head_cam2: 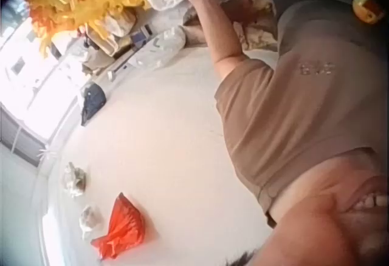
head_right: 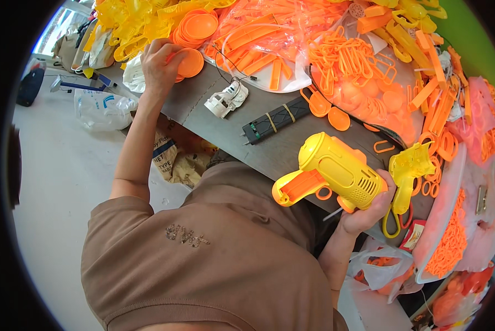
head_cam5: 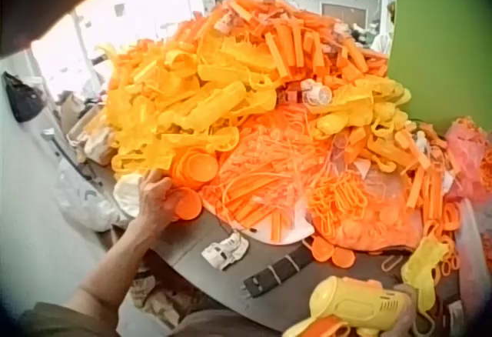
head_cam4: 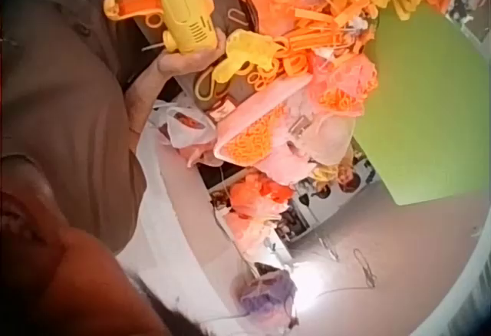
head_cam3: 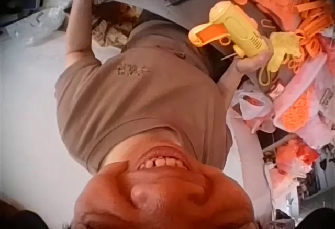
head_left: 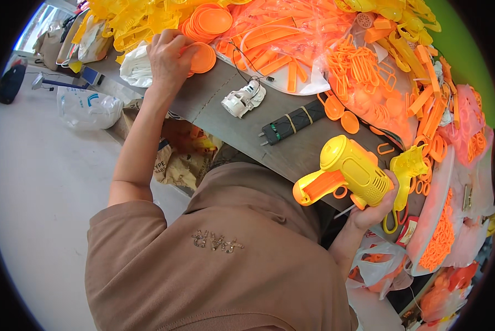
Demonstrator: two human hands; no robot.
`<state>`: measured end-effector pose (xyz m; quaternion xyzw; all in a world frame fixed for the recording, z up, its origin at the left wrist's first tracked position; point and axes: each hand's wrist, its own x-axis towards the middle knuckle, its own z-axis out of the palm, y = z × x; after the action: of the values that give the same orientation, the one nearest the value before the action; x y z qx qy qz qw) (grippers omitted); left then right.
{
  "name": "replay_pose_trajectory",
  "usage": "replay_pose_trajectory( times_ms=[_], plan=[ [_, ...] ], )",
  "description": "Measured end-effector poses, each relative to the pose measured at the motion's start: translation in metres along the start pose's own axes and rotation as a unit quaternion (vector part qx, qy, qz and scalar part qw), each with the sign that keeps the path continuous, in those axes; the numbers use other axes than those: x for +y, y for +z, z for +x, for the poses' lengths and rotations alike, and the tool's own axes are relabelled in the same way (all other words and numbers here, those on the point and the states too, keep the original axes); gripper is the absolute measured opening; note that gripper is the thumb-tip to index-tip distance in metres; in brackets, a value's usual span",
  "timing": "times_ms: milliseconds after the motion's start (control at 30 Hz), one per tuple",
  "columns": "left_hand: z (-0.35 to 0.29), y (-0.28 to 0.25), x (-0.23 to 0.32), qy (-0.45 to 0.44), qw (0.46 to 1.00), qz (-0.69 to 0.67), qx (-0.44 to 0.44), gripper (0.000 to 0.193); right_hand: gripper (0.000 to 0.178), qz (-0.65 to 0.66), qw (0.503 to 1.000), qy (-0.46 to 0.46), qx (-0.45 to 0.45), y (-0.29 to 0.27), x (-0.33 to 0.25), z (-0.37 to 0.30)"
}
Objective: Assembling plastic toy components into finished toy guns at a factory workbench.
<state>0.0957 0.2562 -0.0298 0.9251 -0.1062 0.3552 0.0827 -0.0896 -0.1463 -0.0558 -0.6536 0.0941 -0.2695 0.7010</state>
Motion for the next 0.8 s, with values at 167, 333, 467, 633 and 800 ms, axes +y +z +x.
replay_pose_trajectory(
  times_ms=[167, 333, 467, 633, 800],
  plan=[
    [0.011, -0.009, 0.003, -0.001, 0.98, -0.171, 0.103, 0.01, 0.046, 0.001, 0.997, 0.038, 0.074, 0.012, -0.009, 0.006],
    [0.007, -0.043, 0.106, -0.036, 0.833, -0.539, 0.12, 0.007, 0.045, 0.074, 0.99, 0.034, 0.114, 0.024, -0.031, 0.004],
    [-0.017, -0.036, 0.182, -0.001, 0.825, -0.565, 0.027, 0.014, 0.046, 0.03, 0.995, -0.04, 0.084, 0.034, -0.049, 0.0],
    [-0.032, -0.048, 0.218, -0.099, 0.636, -0.753, -0.137, 0.024, 0.05, -0.162, 0.972, -0.155, 0.071, 0.026, -0.051, -0.007],
    [-0.038, -0.056, 0.22, -0.017, 0.589, -0.75, -0.299, 0.052, 0.05, -0.169, 0.967, -0.172, 0.084, 0.029, -0.058, -0.016]
  ],
)
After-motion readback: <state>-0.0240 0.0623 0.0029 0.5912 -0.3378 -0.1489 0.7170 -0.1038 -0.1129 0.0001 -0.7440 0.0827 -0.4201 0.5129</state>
